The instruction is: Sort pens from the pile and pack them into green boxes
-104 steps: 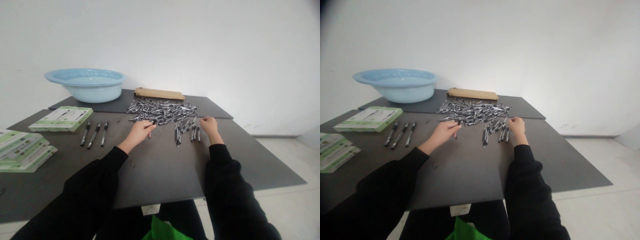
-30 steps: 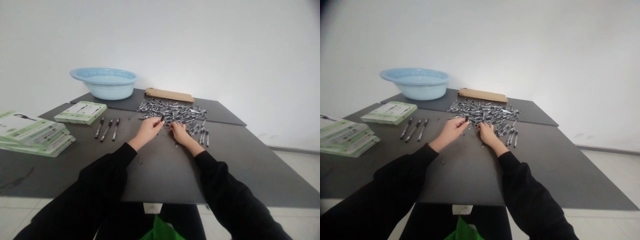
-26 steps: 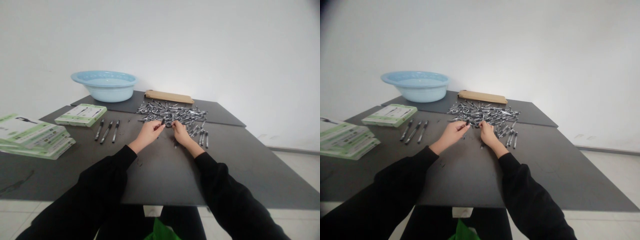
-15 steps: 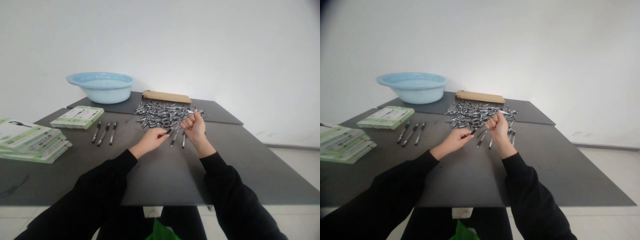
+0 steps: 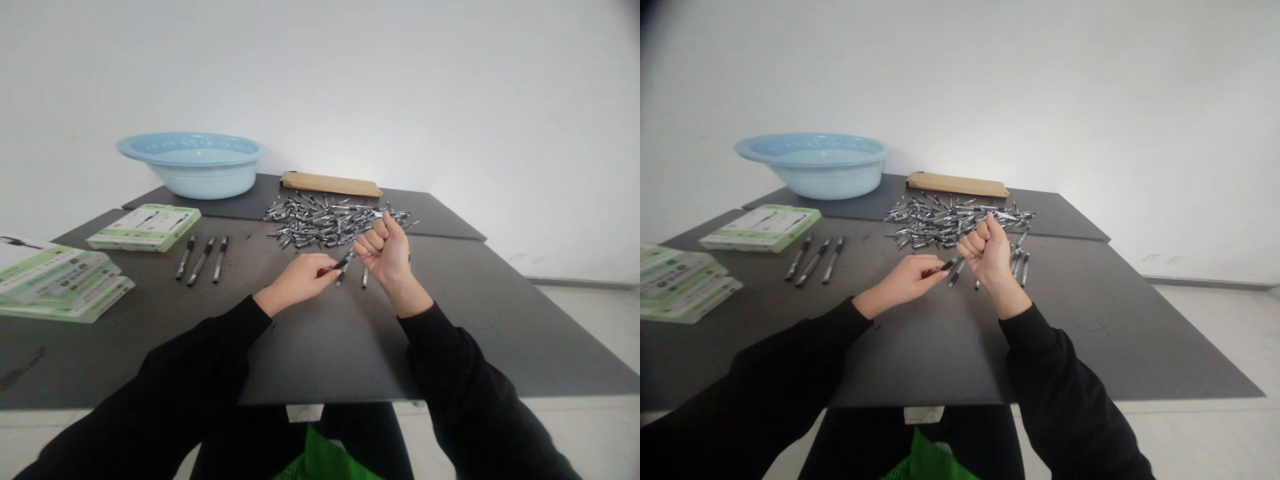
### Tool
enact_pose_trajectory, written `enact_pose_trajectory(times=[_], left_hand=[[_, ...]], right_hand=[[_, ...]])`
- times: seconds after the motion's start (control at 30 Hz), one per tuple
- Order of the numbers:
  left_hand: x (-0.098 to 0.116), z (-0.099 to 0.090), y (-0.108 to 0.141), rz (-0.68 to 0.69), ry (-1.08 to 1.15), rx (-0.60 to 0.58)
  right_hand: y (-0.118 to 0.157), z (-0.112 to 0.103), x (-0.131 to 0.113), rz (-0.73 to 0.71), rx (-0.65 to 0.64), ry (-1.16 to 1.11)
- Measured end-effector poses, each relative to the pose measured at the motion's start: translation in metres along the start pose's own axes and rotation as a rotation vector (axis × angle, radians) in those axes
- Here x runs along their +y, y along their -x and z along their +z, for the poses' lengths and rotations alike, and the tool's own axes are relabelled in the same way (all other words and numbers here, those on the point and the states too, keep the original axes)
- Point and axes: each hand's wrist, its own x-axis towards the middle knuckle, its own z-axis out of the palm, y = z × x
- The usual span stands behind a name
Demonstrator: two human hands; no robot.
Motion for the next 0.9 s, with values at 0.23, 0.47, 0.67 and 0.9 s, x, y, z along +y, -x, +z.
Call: enact_pose_trajectory(times=[0.23,0.47,0.67,0.9], left_hand=[[0.001,-0.0018,-0.0003,0.013,0.001,-0.01],[-0.0014,0.0004,0.0005,0.057,0.003,-0.022],[-0.0022,0.001,0.0015,0.06,0.003,-0.037],[-0.001,0.0025,0.0004,0.054,0.034,-0.056]], right_hand=[[0.0007,0.0001,0.0011,0.004,-0.014,-0.034],[-0.0003,-0.001,0.0008,-0.009,-0.024,0.009],[-0.0006,-0.0015,0.0005,-0.014,-0.033,0.05],[-0.0015,-0.0035,0.0022,0.037,-0.076,0.025]])
